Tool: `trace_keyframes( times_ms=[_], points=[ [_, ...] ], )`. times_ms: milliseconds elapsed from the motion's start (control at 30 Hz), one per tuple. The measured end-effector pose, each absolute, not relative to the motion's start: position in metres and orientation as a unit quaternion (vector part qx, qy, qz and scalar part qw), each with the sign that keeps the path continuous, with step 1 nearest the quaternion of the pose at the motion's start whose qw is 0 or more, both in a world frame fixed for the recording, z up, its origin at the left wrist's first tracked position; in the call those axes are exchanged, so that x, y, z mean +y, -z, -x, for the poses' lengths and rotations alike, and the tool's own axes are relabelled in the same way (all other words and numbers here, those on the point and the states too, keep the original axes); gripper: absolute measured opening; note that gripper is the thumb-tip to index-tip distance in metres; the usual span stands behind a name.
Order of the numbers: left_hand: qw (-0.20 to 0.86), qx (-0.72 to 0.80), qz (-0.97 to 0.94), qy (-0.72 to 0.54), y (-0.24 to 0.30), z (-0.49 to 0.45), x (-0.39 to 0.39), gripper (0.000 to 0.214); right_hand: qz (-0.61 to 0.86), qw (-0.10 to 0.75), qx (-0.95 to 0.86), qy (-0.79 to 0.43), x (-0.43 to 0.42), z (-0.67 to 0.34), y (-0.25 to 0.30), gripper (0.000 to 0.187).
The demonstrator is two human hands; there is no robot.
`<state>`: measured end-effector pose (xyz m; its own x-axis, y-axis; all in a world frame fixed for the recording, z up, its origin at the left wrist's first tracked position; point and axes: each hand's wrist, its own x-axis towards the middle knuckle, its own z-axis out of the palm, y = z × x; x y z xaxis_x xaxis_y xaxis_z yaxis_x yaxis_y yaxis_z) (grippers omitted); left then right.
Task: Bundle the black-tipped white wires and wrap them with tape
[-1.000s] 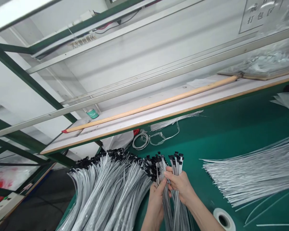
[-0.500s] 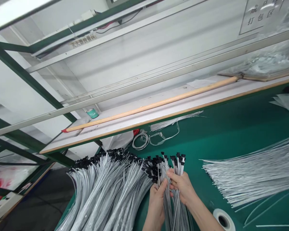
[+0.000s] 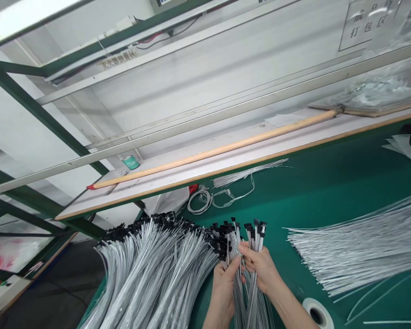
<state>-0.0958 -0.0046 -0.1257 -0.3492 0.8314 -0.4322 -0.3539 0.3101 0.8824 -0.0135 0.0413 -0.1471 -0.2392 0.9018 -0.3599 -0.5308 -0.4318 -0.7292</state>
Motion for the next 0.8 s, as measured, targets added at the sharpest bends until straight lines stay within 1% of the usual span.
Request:
trace_keyframes(
  times_ms=[233, 333, 467, 567, 700, 800],
  points=[
    [0.56, 0.591, -0.196, -0.546, 0.125, 0.097, -0.004, 0.027, 0.419, 0.457, -0.228, -0.75, 0.039, 0.016, 0.142, 0.036],
    [0.568, 0.583, -0.185, -0.551, 0.127, 0.097, -0.004, 0.029, 0.429, 0.455, -0.223, -0.748, 0.038, 0.015, 0.141, 0.038],
    [0.574, 0.569, -0.163, -0.566, 0.126, 0.098, -0.004, 0.031, 0.424, 0.477, -0.209, -0.741, 0.039, 0.011, 0.146, 0.037],
    [0.559, 0.595, -0.148, -0.558, 0.126, 0.099, -0.004, 0.03, 0.4, 0.498, -0.183, -0.748, 0.04, 0.007, 0.152, 0.034],
    [0.553, 0.598, -0.176, -0.553, 0.128, 0.099, -0.005, 0.033, 0.356, 0.495, -0.23, -0.759, 0.041, 0.008, 0.157, 0.037],
    [0.56, 0.591, -0.193, -0.548, 0.13, 0.099, -0.004, 0.032, 0.38, 0.474, -0.257, -0.752, 0.041, 0.012, 0.153, 0.035]
  ],
)
